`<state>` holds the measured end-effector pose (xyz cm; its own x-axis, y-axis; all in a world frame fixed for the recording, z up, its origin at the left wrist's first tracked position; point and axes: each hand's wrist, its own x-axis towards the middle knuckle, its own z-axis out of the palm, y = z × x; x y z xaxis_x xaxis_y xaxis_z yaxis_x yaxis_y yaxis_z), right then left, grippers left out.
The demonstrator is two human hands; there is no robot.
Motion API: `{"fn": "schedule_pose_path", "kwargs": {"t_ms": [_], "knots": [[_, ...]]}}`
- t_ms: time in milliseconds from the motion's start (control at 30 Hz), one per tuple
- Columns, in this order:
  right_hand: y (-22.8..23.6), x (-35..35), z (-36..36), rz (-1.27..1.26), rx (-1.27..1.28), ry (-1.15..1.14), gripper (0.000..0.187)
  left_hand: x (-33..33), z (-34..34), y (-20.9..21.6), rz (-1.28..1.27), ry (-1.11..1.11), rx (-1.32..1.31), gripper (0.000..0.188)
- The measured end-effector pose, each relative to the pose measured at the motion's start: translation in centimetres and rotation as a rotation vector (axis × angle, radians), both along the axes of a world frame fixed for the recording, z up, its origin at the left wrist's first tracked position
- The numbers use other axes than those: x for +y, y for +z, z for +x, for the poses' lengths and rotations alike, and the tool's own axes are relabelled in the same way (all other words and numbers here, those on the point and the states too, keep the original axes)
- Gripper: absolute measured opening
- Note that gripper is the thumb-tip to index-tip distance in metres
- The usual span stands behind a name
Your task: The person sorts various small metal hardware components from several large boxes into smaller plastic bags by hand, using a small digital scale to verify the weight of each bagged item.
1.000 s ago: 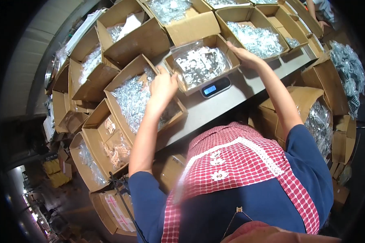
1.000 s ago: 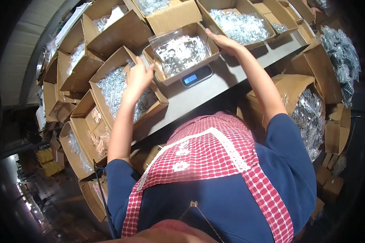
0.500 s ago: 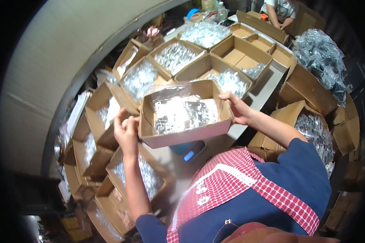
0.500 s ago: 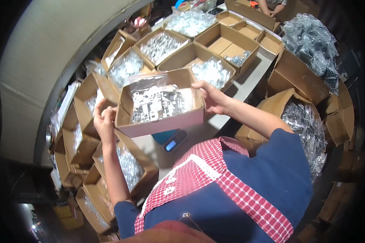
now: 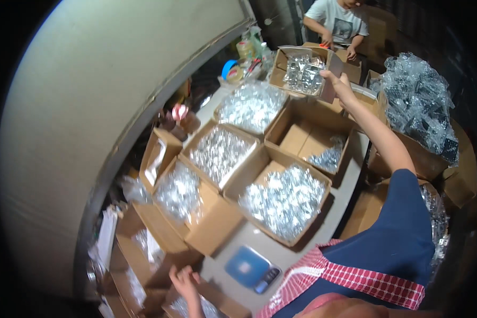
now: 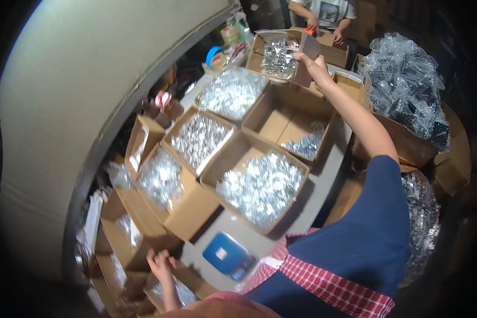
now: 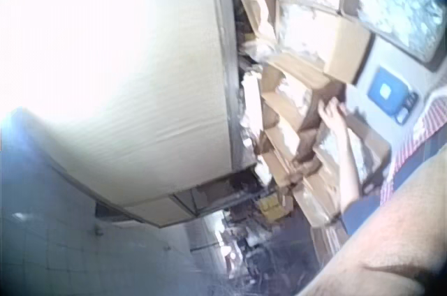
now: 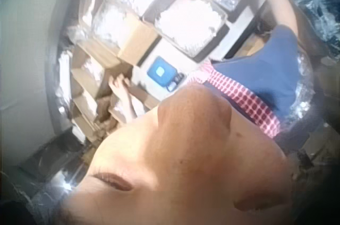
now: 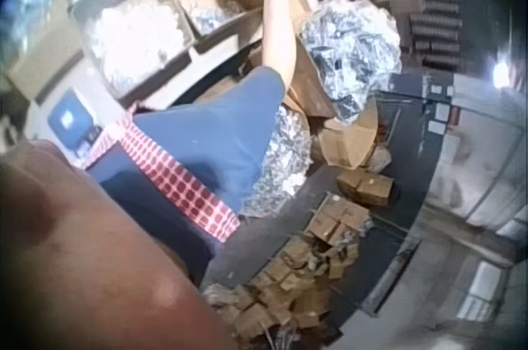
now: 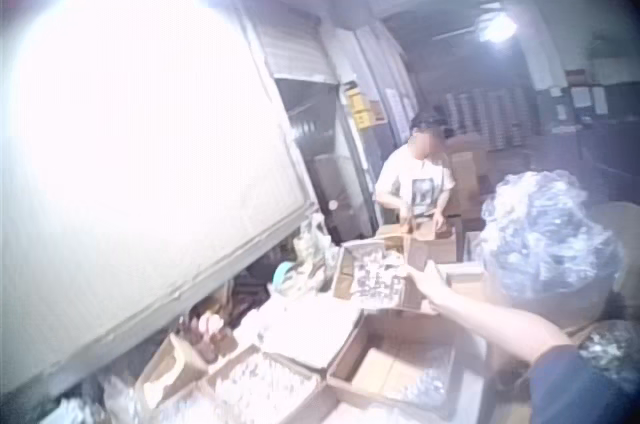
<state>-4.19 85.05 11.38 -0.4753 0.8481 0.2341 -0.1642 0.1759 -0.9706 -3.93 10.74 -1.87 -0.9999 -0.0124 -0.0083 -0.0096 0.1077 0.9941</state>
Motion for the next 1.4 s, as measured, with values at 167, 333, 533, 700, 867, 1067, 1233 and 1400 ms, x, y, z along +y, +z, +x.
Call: {"fn": "schedule_pose_path", "kwargs": {"t_ms": [167,333,533,700,867,1067,1233,1400], "knots": [[-5.4,14.1,-11.6,0.382,-0.477,-0.413,0.094,-1.1,4.4,-1.5,-0.358,0.181,-0.369,0.051],[-10.1,16.6,-15.6,0.954,-0.847,-0.235,0.100,-0.1,4.4,-2.7,-0.685,0.086,-0.076,0.043],[-9.9,17.4,-19.4,0.879,-0.990,-0.241,0.100,1.5,4.3,-0.6,-0.784,0.051,-0.224,0.040],[-7.0,18.5,-19.0,1.065,-1.029,-0.017,0.103,1.3,3.5,-1.5,-0.897,0.059,-0.170,0.041],[-5.5,15.0,-16.7,1.449,-0.982,-0.192,0.101,-2.6,3.8,-4.4,-0.582,0.006,-0.117,0.047],[-1.5,15.5,-10.2,1.325,-0.454,-0.341,0.089,-2.4,6.0,-3.0,-0.373,-0.058,-0.096,0.044],[-0.5,8.9,-4.4,0.440,-0.102,0.258,0.064,-4.9,7.7,-1.1,-0.155,0.013,-0.080,0.044],[0.1,-18.0,3.7,-0.091,-0.210,0.537,0.063,-10.7,6.6,3.1,-0.205,0.069,0.159,0.046]]}}
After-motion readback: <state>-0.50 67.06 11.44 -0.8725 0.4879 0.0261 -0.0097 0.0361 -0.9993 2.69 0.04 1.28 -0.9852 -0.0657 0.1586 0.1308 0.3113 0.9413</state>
